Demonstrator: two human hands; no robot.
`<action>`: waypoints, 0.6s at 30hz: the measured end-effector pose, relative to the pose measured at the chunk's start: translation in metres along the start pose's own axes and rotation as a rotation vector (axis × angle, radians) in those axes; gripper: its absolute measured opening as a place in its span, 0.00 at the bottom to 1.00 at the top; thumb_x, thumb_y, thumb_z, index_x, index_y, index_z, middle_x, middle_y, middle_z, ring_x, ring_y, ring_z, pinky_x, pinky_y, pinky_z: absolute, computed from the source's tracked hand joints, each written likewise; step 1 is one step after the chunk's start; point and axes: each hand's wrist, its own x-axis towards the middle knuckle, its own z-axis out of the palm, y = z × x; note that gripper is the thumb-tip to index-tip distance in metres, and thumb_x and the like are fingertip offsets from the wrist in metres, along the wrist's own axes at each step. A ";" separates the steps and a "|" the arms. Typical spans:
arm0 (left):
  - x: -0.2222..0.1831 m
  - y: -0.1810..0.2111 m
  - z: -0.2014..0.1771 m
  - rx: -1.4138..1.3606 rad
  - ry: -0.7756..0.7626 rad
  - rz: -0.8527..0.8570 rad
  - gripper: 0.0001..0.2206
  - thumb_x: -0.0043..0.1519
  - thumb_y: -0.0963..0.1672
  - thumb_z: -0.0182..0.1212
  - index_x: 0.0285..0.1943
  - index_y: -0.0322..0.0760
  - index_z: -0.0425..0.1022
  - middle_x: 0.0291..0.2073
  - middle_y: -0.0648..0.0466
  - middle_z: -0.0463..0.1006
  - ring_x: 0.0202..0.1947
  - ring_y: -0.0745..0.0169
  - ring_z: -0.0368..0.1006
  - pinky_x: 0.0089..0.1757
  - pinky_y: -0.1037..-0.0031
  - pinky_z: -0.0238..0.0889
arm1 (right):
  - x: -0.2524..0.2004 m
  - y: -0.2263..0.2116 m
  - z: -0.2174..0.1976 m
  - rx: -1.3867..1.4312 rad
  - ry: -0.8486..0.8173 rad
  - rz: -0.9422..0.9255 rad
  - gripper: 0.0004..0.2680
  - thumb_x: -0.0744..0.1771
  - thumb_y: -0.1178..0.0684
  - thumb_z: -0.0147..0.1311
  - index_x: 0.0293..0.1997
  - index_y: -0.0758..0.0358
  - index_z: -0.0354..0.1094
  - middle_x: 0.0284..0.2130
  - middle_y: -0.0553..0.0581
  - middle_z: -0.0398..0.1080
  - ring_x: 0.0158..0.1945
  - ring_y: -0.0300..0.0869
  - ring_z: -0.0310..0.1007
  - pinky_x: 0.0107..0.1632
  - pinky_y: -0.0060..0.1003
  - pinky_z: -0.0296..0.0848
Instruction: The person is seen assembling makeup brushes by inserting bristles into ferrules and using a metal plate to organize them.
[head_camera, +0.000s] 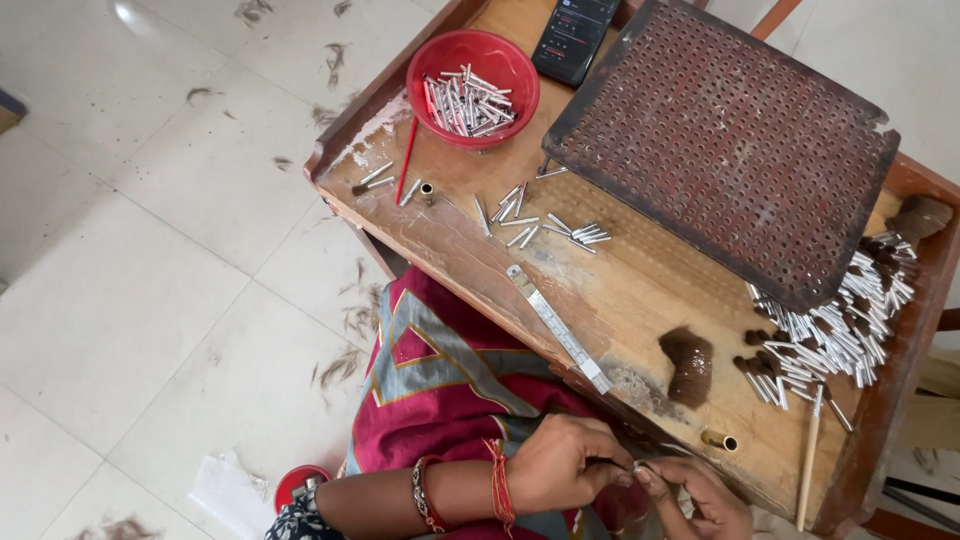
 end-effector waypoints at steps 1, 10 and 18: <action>0.002 0.003 -0.003 0.013 0.002 0.042 0.05 0.58 0.40 0.69 0.42 0.36 0.82 0.34 0.49 0.79 0.36 0.51 0.78 0.38 0.67 0.71 | 0.002 -0.001 0.000 0.056 0.012 0.058 0.02 0.63 0.58 0.63 0.34 0.65 0.80 0.33 0.60 0.81 0.38 0.43 0.82 0.46 0.37 0.78; -0.001 -0.005 0.002 0.048 -0.009 0.128 0.04 0.59 0.40 0.67 0.41 0.37 0.82 0.34 0.50 0.80 0.36 0.53 0.79 0.42 0.67 0.73 | -0.001 0.083 -0.002 -0.164 0.006 -0.117 0.05 0.63 0.54 0.64 0.29 0.63 0.77 0.30 0.58 0.79 0.37 0.43 0.81 0.50 0.39 0.77; -0.002 -0.016 0.006 0.002 -0.026 0.027 0.06 0.59 0.41 0.67 0.44 0.38 0.83 0.36 0.50 0.82 0.37 0.54 0.80 0.39 0.70 0.73 | 0.022 0.138 -0.004 -0.222 -0.178 -0.122 0.09 0.63 0.46 0.63 0.29 0.59 0.81 0.24 0.53 0.82 0.30 0.41 0.81 0.41 0.38 0.80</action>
